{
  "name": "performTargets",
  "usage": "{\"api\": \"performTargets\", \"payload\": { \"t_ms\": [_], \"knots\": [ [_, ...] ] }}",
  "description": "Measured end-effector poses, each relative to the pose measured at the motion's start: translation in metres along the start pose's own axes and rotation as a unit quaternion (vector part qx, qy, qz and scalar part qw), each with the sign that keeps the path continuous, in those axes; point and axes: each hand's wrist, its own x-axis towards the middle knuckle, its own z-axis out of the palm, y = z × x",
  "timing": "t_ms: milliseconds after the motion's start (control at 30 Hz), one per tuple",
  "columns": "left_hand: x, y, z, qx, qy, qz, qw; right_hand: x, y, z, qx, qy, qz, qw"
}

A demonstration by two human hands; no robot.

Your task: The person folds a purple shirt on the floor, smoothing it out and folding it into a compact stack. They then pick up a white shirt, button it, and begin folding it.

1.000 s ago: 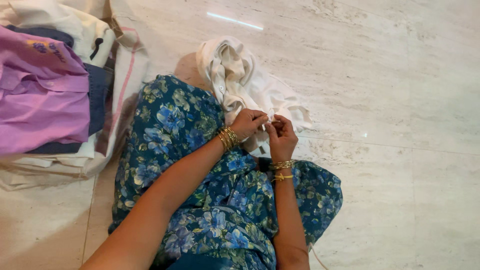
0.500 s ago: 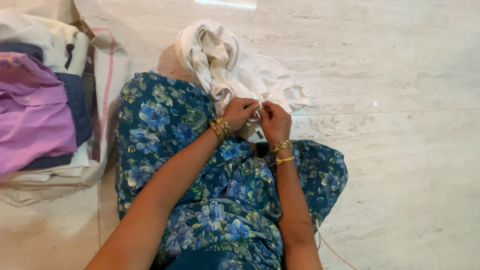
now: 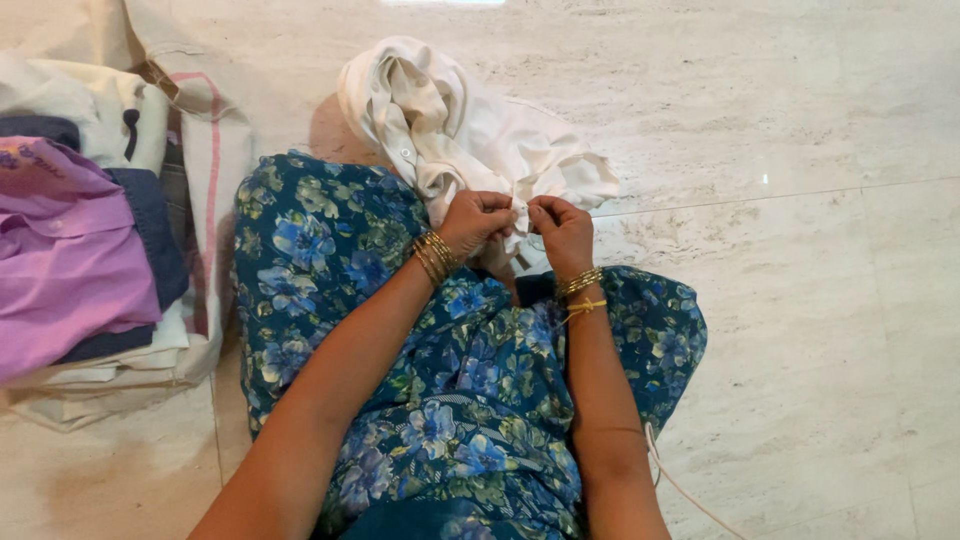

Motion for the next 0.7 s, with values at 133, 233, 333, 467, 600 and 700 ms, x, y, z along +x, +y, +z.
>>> {"api": "performTargets", "payload": {
  "t_ms": [133,233,333,467,600,700],
  "knots": [
    [0.000,-0.003,0.004,0.068,0.033,0.015,0.997,-0.002,0.002,0.001,-0.031,-0.030,-0.012,0.999],
    [0.003,-0.007,0.001,0.065,0.043,0.017,0.997,-0.005,-0.012,0.004,-0.004,-0.060,-0.005,0.998],
    [0.006,-0.015,-0.005,0.055,0.039,0.037,0.997,-0.012,-0.034,0.003,-0.089,-0.068,-0.031,0.993],
    [0.012,-0.026,-0.006,0.092,0.056,0.064,0.992,-0.022,-0.050,0.023,-0.233,0.000,-0.089,0.968],
    [0.013,-0.020,-0.005,0.026,0.105,0.046,0.993,-0.024,-0.053,0.035,-0.254,0.048,-0.171,0.951],
    [0.004,-0.009,-0.001,0.094,0.110,0.078,0.986,-0.023,-0.051,0.032,-0.257,0.062,-0.217,0.940]
  ]
}}
